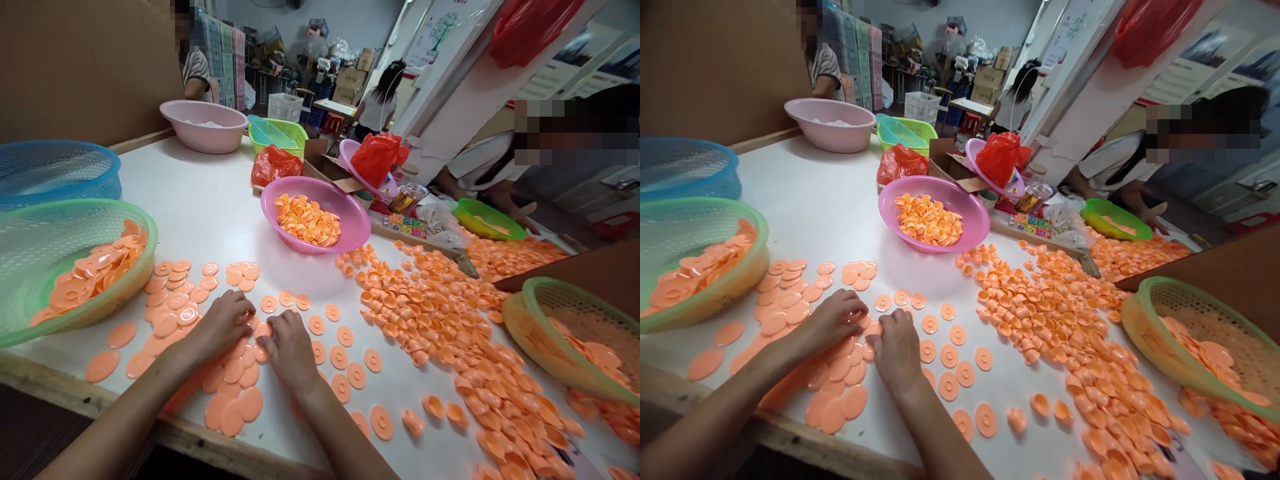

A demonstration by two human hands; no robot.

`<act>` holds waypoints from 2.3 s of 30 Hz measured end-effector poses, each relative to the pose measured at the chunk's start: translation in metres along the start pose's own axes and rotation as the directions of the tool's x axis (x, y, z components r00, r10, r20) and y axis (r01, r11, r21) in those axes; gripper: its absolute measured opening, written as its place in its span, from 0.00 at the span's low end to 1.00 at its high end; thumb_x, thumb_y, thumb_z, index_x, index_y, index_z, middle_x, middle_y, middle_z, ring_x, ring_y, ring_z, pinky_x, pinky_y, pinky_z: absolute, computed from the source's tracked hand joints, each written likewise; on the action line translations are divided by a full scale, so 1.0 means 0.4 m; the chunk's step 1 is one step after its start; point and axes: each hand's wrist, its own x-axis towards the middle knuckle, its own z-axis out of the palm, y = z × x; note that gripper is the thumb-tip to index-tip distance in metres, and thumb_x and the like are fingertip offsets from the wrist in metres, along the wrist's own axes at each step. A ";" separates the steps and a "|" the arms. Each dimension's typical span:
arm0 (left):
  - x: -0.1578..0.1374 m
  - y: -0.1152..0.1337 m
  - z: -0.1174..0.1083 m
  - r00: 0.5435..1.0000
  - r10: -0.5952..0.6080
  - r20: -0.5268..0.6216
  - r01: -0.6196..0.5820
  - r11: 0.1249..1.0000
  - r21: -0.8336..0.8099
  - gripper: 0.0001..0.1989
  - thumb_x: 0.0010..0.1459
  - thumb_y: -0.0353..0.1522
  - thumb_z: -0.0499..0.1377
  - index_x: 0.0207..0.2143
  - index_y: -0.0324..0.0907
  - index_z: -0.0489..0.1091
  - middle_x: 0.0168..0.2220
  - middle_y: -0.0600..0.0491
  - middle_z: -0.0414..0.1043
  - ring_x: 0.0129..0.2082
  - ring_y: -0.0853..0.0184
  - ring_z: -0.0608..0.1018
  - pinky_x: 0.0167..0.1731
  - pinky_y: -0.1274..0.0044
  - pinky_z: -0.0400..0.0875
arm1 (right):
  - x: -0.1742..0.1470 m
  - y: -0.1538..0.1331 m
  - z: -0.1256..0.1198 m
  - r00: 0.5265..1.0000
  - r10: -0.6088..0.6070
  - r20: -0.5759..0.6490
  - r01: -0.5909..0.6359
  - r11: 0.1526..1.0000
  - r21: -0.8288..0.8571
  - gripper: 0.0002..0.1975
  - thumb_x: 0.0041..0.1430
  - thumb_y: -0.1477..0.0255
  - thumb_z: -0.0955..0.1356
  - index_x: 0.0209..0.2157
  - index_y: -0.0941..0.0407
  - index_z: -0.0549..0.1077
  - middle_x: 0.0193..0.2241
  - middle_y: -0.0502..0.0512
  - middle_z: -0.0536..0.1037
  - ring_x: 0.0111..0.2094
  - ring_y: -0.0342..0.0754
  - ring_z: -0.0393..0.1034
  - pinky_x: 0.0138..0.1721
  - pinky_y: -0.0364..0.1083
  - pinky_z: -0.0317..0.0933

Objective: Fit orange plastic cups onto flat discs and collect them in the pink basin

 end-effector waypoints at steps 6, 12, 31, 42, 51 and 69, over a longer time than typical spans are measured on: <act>-0.009 0.014 -0.016 0.978 -0.210 -0.016 0.202 0.957 -0.210 0.03 0.48 0.27 0.59 0.27 0.42 0.67 0.24 0.58 0.69 0.26 0.70 0.70 0.26 0.78 0.63 | 0.010 0.001 0.004 0.998 0.067 -0.022 -0.061 0.978 0.200 0.08 0.49 0.80 0.71 0.28 0.54 0.71 0.29 0.49 0.71 0.30 0.46 0.65 0.32 0.45 0.62; -0.011 0.003 0.007 0.981 0.128 -0.145 -0.155 0.970 -0.189 0.07 0.56 0.26 0.56 0.26 0.42 0.70 0.31 0.53 0.74 0.35 0.67 0.73 0.35 0.76 0.68 | 0.006 0.029 -0.024 0.973 -0.182 -0.145 0.182 0.983 -0.011 0.11 0.58 0.80 0.66 0.24 0.54 0.71 0.26 0.51 0.70 0.33 0.48 0.63 0.35 0.46 0.59; 0.071 -0.071 -0.053 0.976 0.119 -0.183 -0.077 0.972 0.222 0.17 0.66 0.33 0.49 0.26 0.41 0.71 0.30 0.49 0.72 0.35 0.62 0.71 0.37 0.72 0.63 | 0.110 0.070 -0.092 0.973 -0.114 -0.203 0.128 0.990 0.056 0.10 0.57 0.81 0.67 0.28 0.55 0.77 0.28 0.51 0.74 0.33 0.46 0.67 0.36 0.44 0.60; 0.148 -0.030 0.001 0.961 -0.172 -0.218 0.178 0.984 0.004 0.09 0.58 0.32 0.58 0.28 0.42 0.75 0.24 0.55 0.74 0.25 0.68 0.73 0.28 0.78 0.62 | 0.310 0.043 -0.027 0.985 -0.168 -0.030 0.158 0.964 -0.214 0.07 0.61 0.77 0.67 0.37 0.54 0.78 0.35 0.56 0.76 0.42 0.50 0.68 0.43 0.45 0.60; 0.203 -0.122 -0.071 0.965 -0.078 -0.250 0.122 0.979 0.165 0.05 0.55 0.30 0.62 0.35 0.45 0.77 0.39 0.49 0.75 0.42 0.58 0.71 0.39 0.70 0.63 | 0.390 0.023 0.020 0.997 -0.051 0.052 0.052 0.999 -0.004 0.05 0.50 0.78 0.71 0.27 0.55 0.71 0.26 0.48 0.73 0.28 0.44 0.67 0.30 0.42 0.61; 0.140 -0.156 -0.106 0.965 -0.218 -0.144 0.205 0.973 -0.102 0.11 0.60 0.30 0.53 0.39 0.46 0.75 0.35 0.52 0.74 0.40 0.62 0.73 0.39 0.71 0.66 | 0.408 0.014 0.011 0.973 -0.231 0.026 0.232 0.969 -0.087 0.09 0.56 0.82 0.70 0.27 0.54 0.75 0.29 0.52 0.73 0.37 0.49 0.64 0.38 0.45 0.61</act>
